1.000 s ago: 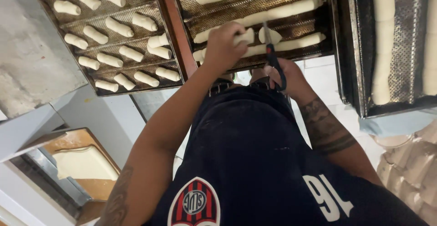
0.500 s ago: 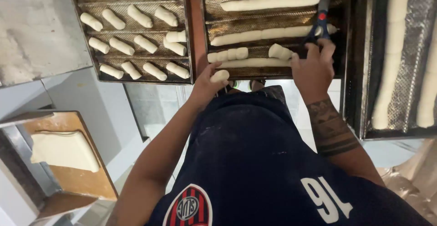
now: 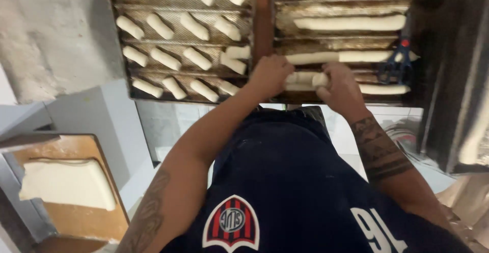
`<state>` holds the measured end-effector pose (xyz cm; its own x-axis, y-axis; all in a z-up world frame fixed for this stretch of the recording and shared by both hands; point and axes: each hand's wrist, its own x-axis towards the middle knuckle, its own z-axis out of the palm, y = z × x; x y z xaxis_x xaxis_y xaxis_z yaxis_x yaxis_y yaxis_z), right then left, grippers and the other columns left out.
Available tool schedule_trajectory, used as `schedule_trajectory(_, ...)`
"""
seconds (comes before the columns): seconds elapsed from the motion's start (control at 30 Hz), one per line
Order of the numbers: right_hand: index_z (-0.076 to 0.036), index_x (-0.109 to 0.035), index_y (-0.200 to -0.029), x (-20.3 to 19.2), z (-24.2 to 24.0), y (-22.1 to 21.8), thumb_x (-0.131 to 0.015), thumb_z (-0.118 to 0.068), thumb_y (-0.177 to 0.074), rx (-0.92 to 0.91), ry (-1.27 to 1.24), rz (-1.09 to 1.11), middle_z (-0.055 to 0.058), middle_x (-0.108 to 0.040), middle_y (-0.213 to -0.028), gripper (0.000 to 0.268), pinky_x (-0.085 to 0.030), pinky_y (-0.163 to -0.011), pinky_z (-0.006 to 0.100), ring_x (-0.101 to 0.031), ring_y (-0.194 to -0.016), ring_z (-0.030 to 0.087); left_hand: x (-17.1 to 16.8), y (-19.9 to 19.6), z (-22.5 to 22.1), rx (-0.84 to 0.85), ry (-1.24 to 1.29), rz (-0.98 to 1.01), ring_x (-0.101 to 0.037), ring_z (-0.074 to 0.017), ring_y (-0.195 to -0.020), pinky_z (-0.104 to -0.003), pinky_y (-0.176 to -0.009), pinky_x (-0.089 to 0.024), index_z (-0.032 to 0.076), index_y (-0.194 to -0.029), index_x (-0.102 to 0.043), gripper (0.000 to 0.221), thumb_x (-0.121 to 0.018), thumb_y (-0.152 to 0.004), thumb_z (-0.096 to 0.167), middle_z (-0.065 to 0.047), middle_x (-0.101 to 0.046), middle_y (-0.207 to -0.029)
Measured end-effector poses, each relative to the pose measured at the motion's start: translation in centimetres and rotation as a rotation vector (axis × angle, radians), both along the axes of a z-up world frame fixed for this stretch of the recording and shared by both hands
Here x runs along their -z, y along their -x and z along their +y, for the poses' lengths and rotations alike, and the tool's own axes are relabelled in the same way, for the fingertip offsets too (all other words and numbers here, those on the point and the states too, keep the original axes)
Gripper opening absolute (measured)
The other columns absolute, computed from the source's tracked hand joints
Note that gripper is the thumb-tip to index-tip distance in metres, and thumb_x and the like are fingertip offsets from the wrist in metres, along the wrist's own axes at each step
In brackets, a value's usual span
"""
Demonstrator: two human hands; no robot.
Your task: Cut long strips of dough into smaller pieces using scissors and arrange them on baking trays.
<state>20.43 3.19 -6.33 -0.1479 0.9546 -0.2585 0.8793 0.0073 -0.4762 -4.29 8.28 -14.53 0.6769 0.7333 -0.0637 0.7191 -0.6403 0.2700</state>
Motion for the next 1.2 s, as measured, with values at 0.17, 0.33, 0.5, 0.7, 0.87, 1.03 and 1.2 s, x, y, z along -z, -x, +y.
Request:
schedule_trajectory(0.17,-0.005,-0.059,-0.114,3.1,-0.6,4.7,-0.086,-0.045,-0.075,-0.078,-0.228,-0.244,0.019,-0.057,-0.121,0.062,-0.062,-0.073,0.052,-0.068,-0.106,0.041,-3.1,1.7,2.2,0.096,0.102,-0.119,-0.069,-0.0301,-0.094,-0.046,-0.075,-0.053,0.023,-0.115,-0.065,0.051,-0.082,-0.067,0.033,-0.006,-0.071,-0.099)
schedule_trajectory(0.33,0.005,-0.052,-0.121,-4.5,1.0,8.9,-0.078,-0.013,-0.096,0.566,0.131,0.198,0.024,-0.064,-0.112,0.040,-0.056,-0.068,0.042,-0.065,-0.094,0.033,-5.1,6.5,5.1,-0.431,1.277,-0.694,-0.065,-0.0253,-0.116,-0.040,-0.094,-0.051,0.010,-0.136,-0.065,0.067,-0.068,-0.076,0.039,-0.012,-0.067,-0.134)
schedule_trajectory(0.5,-0.008,-0.052,-0.112,-7.9,5.4,17.1,-0.068,-0.019,-0.094,0.815,0.250,0.391,0.008,-0.057,-0.098,0.027,-0.046,-0.068,0.035,-0.052,-0.084,0.019,-8.0,15.5,7.2,-0.313,1.560,-1.180,-0.052,-0.0284,-0.134,-0.045,-0.102,-0.050,0.009,-0.132,-0.065,0.062,-0.077,-0.081,0.040,-0.012,-0.050,-0.151)
schedule_trajectory(0.7,-0.008,-0.065,-0.125,-11.1,16.1,28.3,-0.064,-0.022,-0.088,0.679,0.455,0.431,0.007,-0.068,-0.103,0.040,-0.049,-0.072,0.032,-0.060,-0.086,0.018,-11.5,22.6,9.6,-0.884,1.455,-1.076,-0.063,-0.0203,-0.079,-0.035,-0.067,-0.053,0.008,-0.142,-0.060,0.062,-0.074,-0.082,0.018,-0.014,-0.069,-0.102)
schedule_trajectory(0.87,-0.003,-0.058,-0.131,-14.5,25.7,35.2,-0.048,-0.024,-0.098,0.615,0.637,0.503,0.013,-0.059,-0.134,0.040,-0.051,-0.107,0.041,-0.058,-0.124,0.029,-6.3,27.9,8.7,-1.331,1.396,-1.392,-0.058,-0.0184,-0.081,-0.031,-0.064,-0.048,0.009,-0.136,-0.062,0.058,-0.063,-0.078,-0.001,-0.012,-0.064,-0.099)
schedule_trajectory(1.03,0.006,-0.024,-0.163,-8.1,33.8,35.7,-0.053,-0.010,-0.086,0.488,0.327,0.625,-0.001,-0.061,-0.080,0.083,-0.039,-0.051,0.021,-0.048,-0.060,0.005,-3.5,31.9,7.6,-1.262,1.365,-2.028,-0.058,-0.0300,-0.104,-0.042,-0.082,-0.054,0.001,-0.135,-0.051,0.055,-0.059,-0.082,-0.008,-0.016,-0.056,-0.115)
schedule_trajectory(1.2,-0.004,-0.050,-0.116,1.2,40.3,33.1,-0.078,-0.011,-0.097,0.018,-0.260,0.206,0.012,-0.057,-0.083,0.034,-0.035,-0.053,0.047,-0.047,-0.066,0.027,-5.1,34.3,6.2,-1.126,1.358,-2.004,-0.065,-0.0281,-0.099,-0.033,-0.076,-0.059,-0.001,-0.139,-0.055,0.067,-0.067,-0.074,-0.004,-0.017,-0.063,-0.115)
